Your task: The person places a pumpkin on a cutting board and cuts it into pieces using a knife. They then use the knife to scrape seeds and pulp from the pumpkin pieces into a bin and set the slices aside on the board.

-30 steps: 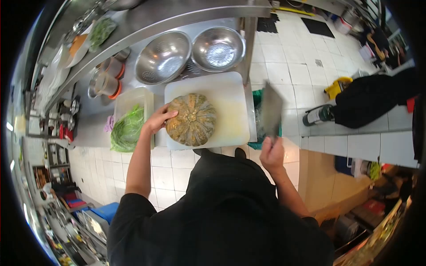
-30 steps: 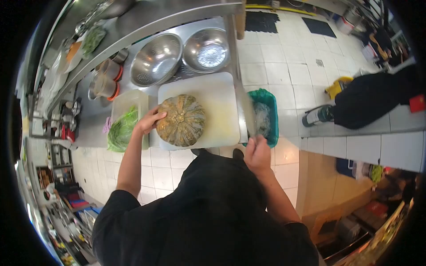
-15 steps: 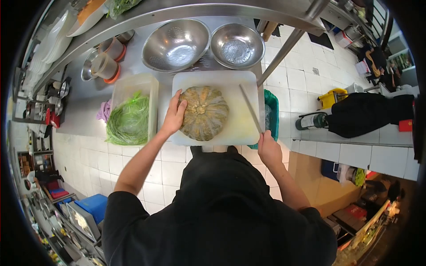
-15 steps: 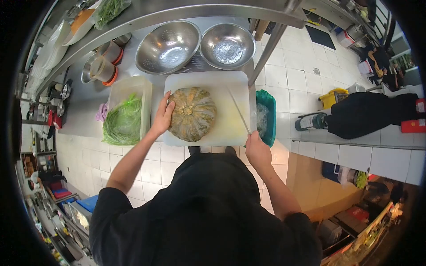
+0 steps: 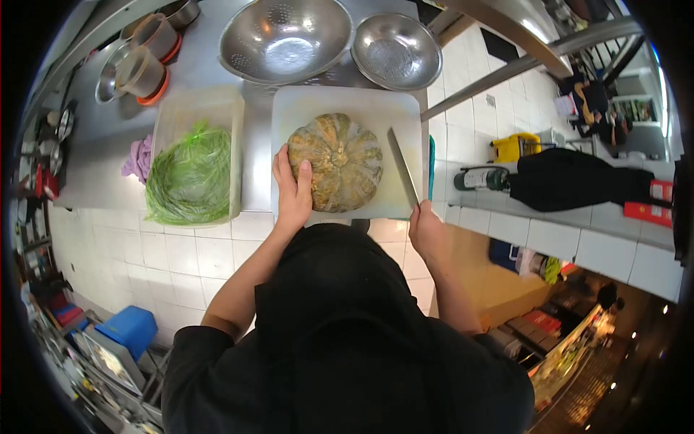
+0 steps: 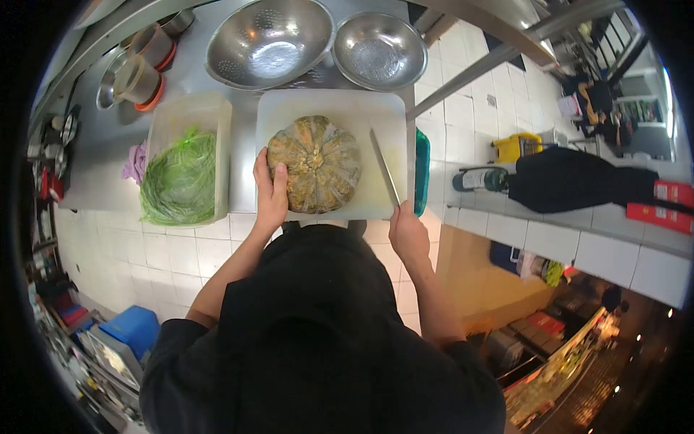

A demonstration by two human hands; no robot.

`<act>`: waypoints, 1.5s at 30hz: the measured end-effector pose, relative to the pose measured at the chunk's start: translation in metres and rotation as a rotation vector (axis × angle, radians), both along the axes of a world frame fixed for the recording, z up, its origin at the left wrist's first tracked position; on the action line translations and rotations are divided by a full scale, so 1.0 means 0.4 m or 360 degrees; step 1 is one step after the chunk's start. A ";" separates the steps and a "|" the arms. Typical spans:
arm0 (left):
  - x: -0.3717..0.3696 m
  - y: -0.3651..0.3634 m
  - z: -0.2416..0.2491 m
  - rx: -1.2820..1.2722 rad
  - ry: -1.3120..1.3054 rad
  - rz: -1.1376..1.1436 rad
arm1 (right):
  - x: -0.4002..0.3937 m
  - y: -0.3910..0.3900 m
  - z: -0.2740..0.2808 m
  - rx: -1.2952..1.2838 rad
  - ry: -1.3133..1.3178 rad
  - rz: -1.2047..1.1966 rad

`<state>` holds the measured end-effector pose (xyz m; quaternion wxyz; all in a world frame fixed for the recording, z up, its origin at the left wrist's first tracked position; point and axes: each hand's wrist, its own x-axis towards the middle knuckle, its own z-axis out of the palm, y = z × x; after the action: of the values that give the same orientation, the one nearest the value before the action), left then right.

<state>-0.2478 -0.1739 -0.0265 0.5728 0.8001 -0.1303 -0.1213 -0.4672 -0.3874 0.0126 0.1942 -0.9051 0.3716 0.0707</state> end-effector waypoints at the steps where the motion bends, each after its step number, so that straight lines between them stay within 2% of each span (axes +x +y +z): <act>1: 0.008 0.003 -0.012 0.0000 -0.0056 -0.0039 | -0.002 -0.009 0.007 -0.0006 -0.0008 0.0045; 4: 0.042 0.000 -0.011 0.0041 -0.0125 -0.0053 | -0.016 0.002 0.064 0.0118 -0.0509 -0.0004; 5: 0.041 0.002 -0.006 0.0077 -0.0124 -0.0090 | -0.014 0.009 0.096 0.0141 -0.0514 0.0021; 7: 0.028 -0.009 0.006 0.0128 -0.0230 0.0010 | -0.009 0.016 0.152 0.0678 -0.0856 0.0083; 9: 0.014 -0.024 0.008 0.0170 -0.0337 0.0098 | -0.017 -0.004 0.139 0.0775 -0.0730 0.0300; 11: -0.011 -0.032 -0.008 0.0105 -0.0143 0.0212 | -0.006 0.001 0.127 0.0835 -0.0594 0.0365; 12: -0.025 -0.034 -0.008 0.0114 -0.0149 0.0225 | 0.002 0.012 0.124 0.0846 -0.0598 0.0377; 14: -0.047 -0.038 -0.006 0.0072 -0.0256 0.0257 | 0.024 0.036 0.118 0.0611 -0.0758 0.0580; 18: -0.075 -0.039 -0.026 -0.0014 -0.0233 0.0317 | 0.070 0.059 0.111 0.0614 -0.0627 0.0622; 25: -0.106 -0.065 -0.056 -0.0048 -0.0331 0.0595 | 0.084 0.049 0.066 0.0533 -0.0743 0.0794; 31: -0.117 -0.070 -0.067 -0.0040 -0.0268 0.0683 | 0.077 0.040 0.065 0.0495 -0.0715 0.0845; 33: -0.118 -0.075 -0.072 -0.0061 -0.0263 0.0705 | 0.067 0.046 0.073 0.0547 -0.0704 0.0723; 38: -0.121 -0.085 -0.089 -0.0021 -0.0322 0.0778 | 0.057 0.027 0.045 0.0474 -0.0718 0.0845; 42: -0.123 -0.084 -0.081 -0.0080 -0.0317 0.0774 | 0.061 0.034 0.075 0.0425 -0.0655 0.0801; 43: -0.121 -0.084 -0.085 -0.0099 -0.0325 0.0759 | 0.062 0.044 0.129 0.0404 -0.0665 0.0790; 45: -0.116 -0.083 -0.091 -0.0024 -0.0344 0.0766 | 0.050 0.059 0.253 0.0457 -0.1052 0.0690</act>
<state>-0.2943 -0.2072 -0.0630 0.5738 0.8121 0.0025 0.1057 -0.4471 -0.3637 0.1139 0.4079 -0.9000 0.0767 -0.1331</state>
